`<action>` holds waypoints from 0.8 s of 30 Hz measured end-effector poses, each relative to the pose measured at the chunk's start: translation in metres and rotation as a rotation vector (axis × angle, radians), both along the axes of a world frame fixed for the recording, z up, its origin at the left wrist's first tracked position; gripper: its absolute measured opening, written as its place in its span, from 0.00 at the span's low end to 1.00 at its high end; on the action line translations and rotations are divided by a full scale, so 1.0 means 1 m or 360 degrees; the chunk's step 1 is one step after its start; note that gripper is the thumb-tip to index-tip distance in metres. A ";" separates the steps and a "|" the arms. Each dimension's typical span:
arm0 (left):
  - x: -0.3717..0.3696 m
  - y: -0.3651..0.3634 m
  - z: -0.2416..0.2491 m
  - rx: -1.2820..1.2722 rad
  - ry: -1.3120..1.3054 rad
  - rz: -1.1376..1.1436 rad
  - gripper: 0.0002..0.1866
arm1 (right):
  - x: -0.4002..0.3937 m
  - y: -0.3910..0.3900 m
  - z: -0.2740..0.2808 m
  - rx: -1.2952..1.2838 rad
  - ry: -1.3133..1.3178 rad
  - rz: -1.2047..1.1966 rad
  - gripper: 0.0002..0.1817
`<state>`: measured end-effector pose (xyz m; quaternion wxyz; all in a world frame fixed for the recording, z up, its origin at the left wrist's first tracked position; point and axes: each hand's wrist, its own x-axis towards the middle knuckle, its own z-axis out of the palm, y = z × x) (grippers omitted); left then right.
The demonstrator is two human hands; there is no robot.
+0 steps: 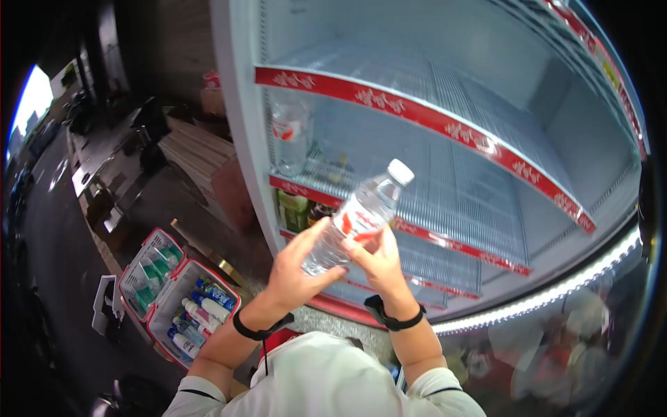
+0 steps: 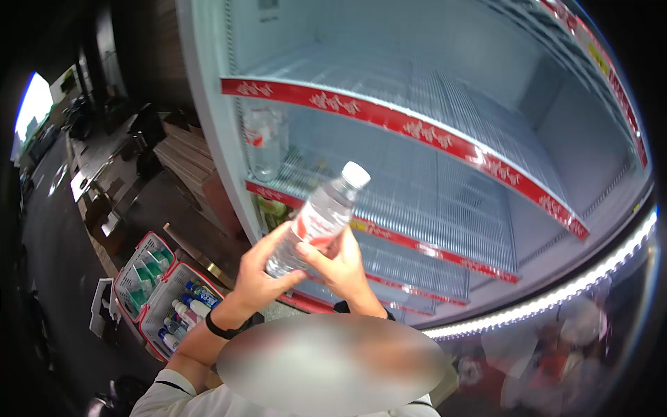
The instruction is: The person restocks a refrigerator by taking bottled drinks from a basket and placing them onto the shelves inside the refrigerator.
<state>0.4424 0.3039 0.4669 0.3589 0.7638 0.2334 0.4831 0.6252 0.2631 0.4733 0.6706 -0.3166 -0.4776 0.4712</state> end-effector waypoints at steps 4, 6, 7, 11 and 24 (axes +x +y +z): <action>0.014 0.014 0.008 0.0271 0.0189 0.0103 0.46 | 0.013 0.010 0.020 0.0236 -0.0335 -0.0219 0.37; 0.018 0.026 0.013 0.0406 0.0261 0.0203 0.46 | 0.017 0.020 0.028 0.0378 -0.0445 -0.0287 0.37; 0.017 0.032 0.015 0.0453 0.0210 0.0272 0.46 | 0.019 0.029 0.032 0.0521 -0.0711 -0.0498 0.37; 0.003 0.056 0.023 0.0541 0.0244 0.0521 0.43 | 0.039 0.081 0.032 0.0686 -0.1092 -0.0846 0.38; -0.004 0.132 0.005 0.0620 0.0580 0.0591 0.45 | 0.065 0.255 0.071 0.0014 -0.1207 -0.0622 0.20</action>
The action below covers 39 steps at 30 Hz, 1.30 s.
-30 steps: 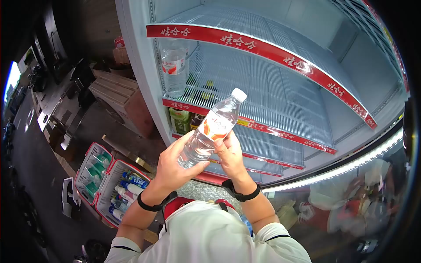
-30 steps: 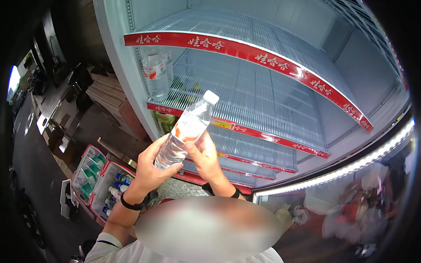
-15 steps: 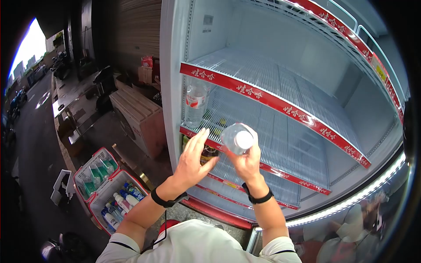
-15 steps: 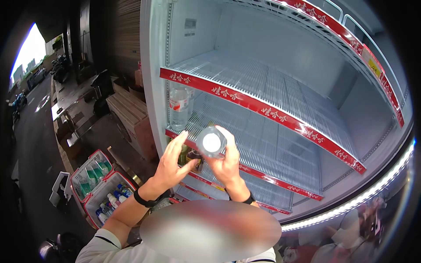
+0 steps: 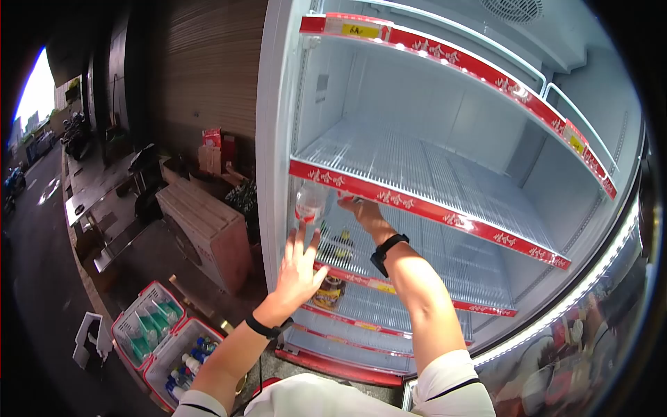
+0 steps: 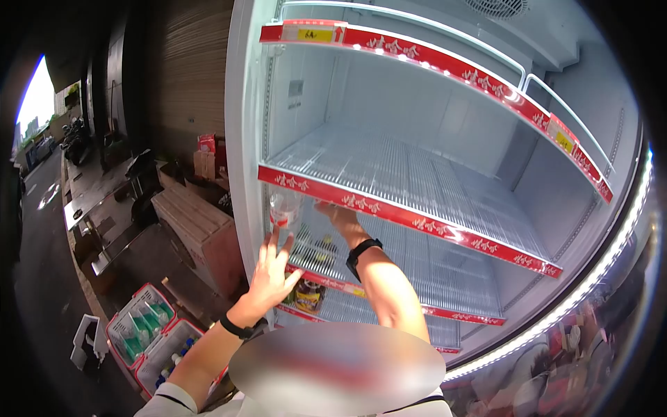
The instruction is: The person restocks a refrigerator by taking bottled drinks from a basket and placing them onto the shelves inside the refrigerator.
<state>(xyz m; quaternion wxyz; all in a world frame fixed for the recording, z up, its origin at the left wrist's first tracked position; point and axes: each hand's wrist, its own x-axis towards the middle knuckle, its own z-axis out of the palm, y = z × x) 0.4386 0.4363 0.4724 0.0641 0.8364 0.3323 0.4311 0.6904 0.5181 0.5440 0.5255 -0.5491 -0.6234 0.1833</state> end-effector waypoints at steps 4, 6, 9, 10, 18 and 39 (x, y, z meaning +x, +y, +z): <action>-0.004 0.014 -0.011 0.0003 0.0092 0.0025 0.45 | -0.004 0.037 0.007 -0.0047 -0.0057 0.0183 0.18; -0.004 0.015 -0.016 -0.0012 0.0142 0.0036 0.45 | 0.010 0.066 -0.015 -0.0239 -0.0174 0.0165 0.21; -0.003 0.016 -0.016 0.0029 0.0108 0.0046 0.47 | 0.029 0.107 -0.048 -0.0375 -0.0320 0.0201 0.23; -0.002 0.016 -0.017 0.0055 0.0093 0.0064 0.48 | 0.031 0.112 -0.051 -0.0389 -0.0346 0.0237 0.23; 0.007 0.012 -0.016 -0.0078 0.0122 0.0144 0.48 | 0.002 0.120 -0.079 0.0023 0.0183 -0.0220 0.24; -0.282 -0.128 -0.165 -0.1358 -0.0314 0.0883 0.19 | -0.221 -0.169 -0.066 0.1051 0.0709 0.0272 0.22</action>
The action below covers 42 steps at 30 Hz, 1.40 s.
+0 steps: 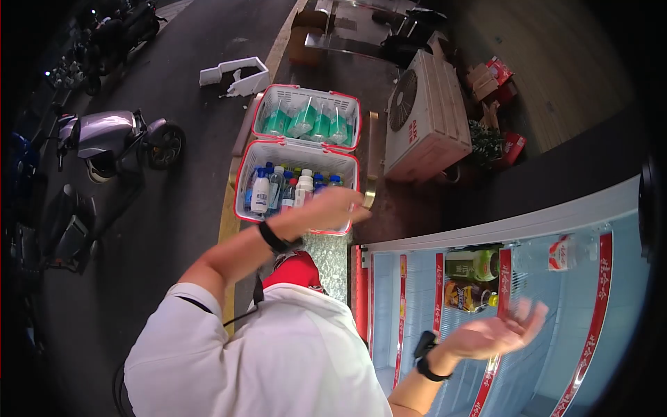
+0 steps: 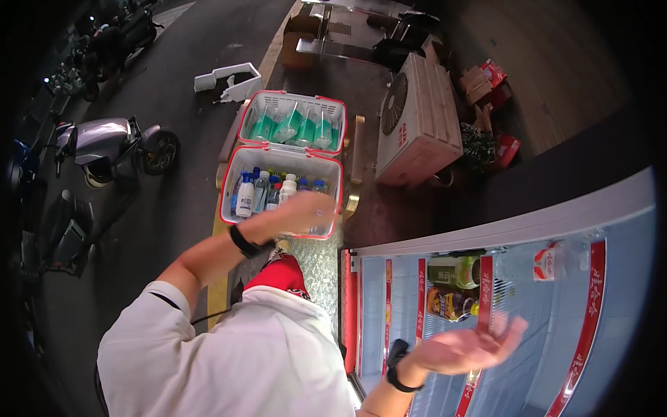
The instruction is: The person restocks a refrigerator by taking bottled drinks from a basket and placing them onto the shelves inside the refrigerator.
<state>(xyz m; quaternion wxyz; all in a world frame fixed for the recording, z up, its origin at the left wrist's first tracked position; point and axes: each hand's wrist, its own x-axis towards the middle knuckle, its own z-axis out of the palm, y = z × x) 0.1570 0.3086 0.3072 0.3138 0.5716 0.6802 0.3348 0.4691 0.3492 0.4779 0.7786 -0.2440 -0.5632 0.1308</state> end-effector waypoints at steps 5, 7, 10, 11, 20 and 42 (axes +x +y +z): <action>-0.163 -0.092 -0.163 -0.0672 0.0189 0.1013 0.34 | -0.056 -0.015 -0.121 -0.1620 -0.1377 0.1023 0.19; -0.187 -0.114 -0.204 -0.0825 0.0152 0.1032 0.36 | -0.077 -0.007 -0.184 -0.1698 -0.1741 0.1370 0.22; -0.193 -0.124 -0.227 -0.1002 0.0084 0.1051 0.43 | -0.131 -0.007 -0.221 -0.1820 -0.2003 0.1320 0.23; -0.192 -0.121 -0.231 -0.1045 0.0090 0.1054 0.44 | -0.146 -0.006 -0.231 -0.1833 -0.2015 0.1318 0.23; -0.204 -0.102 -0.245 -0.1157 0.0129 0.1035 0.43 | -0.217 -0.009 -0.288 -0.2109 -0.2093 0.1450 0.26; -0.129 0.030 -0.221 -0.1065 -0.0438 0.0284 0.26 | -0.165 0.001 -0.286 -0.2824 -0.0053 0.1406 0.30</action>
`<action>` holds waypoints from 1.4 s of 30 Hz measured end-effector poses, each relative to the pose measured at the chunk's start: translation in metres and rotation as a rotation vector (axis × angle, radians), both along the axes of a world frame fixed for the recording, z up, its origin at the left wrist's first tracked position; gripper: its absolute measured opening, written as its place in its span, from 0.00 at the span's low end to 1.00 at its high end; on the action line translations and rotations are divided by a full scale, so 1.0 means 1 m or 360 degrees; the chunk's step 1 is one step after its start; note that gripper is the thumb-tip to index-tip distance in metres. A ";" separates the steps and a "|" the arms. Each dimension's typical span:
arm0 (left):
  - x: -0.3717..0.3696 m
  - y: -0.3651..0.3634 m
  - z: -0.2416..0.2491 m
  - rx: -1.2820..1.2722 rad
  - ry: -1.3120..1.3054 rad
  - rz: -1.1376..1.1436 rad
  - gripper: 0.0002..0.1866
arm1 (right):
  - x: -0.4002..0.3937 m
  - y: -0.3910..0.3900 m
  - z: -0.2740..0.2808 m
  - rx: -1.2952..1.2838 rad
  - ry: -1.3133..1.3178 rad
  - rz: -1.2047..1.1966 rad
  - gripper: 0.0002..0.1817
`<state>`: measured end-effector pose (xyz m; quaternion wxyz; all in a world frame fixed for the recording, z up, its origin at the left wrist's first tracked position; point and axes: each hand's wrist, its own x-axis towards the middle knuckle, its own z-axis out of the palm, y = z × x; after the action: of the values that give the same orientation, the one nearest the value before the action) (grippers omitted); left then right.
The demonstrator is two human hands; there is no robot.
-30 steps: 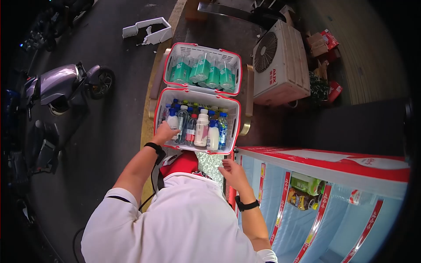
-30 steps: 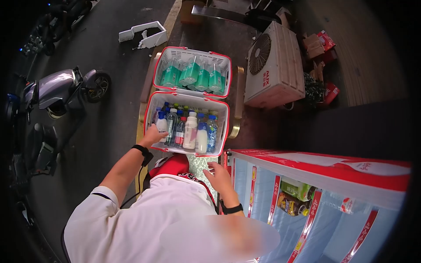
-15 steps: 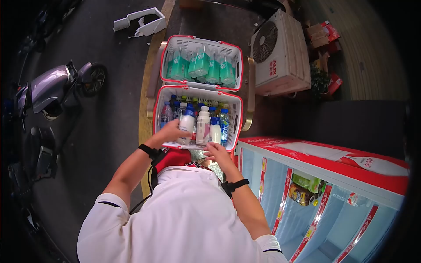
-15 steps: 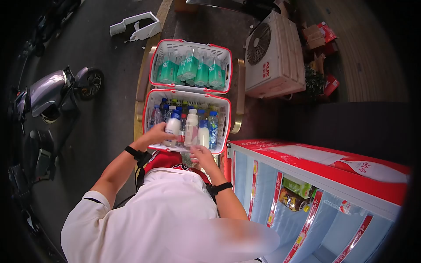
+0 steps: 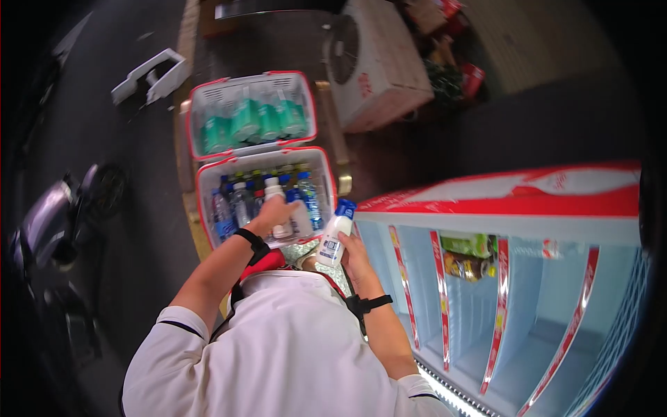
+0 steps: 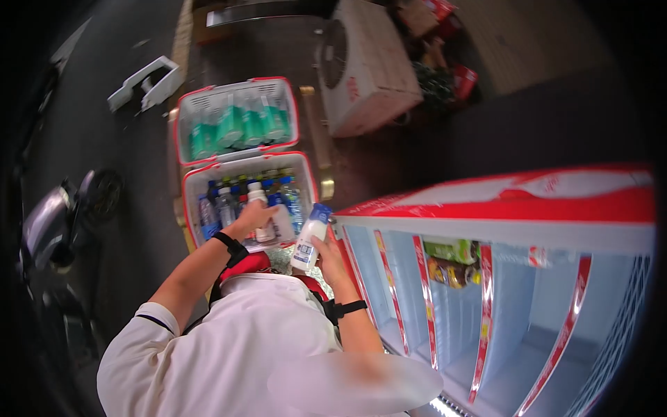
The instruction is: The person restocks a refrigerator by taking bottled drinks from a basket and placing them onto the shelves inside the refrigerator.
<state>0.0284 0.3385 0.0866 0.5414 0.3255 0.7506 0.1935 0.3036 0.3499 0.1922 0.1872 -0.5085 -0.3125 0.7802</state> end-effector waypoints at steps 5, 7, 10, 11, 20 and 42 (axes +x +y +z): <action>0.011 0.025 -0.023 0.0212 0.0555 -0.0185 0.34 | 0.028 -0.018 0.062 0.0172 0.0384 -0.0279 0.27; 0.019 0.036 -0.045 0.0207 0.0648 -0.0260 0.37 | 0.044 -0.029 0.062 0.0411 0.0308 -0.0406 0.36; 0.036 0.047 -0.018 0.0067 0.0815 -0.0437 0.47 | 0.064 -0.037 0.140 0.0402 0.0699 -0.0505 0.30; 0.035 0.052 -0.041 0.0029 0.0828 -0.0509 0.48 | 0.075 -0.042 0.159 0.0518 0.0694 -0.0510 0.31; 0.068 0.045 -0.038 0.0218 0.0893 -0.0089 0.45 | 0.210 -0.019 0.293 0.2016 -0.0428 -0.1184 0.38; 0.097 0.049 0.234 0.1548 -0.0499 0.0275 0.45 | 0.308 0.095 0.298 0.1678 -0.0751 -0.0836 0.39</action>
<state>0.1253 0.3872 0.3209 0.4156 0.4435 0.5079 0.6104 0.6118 0.4453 0.4904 0.5238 -0.5661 -0.5523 0.3164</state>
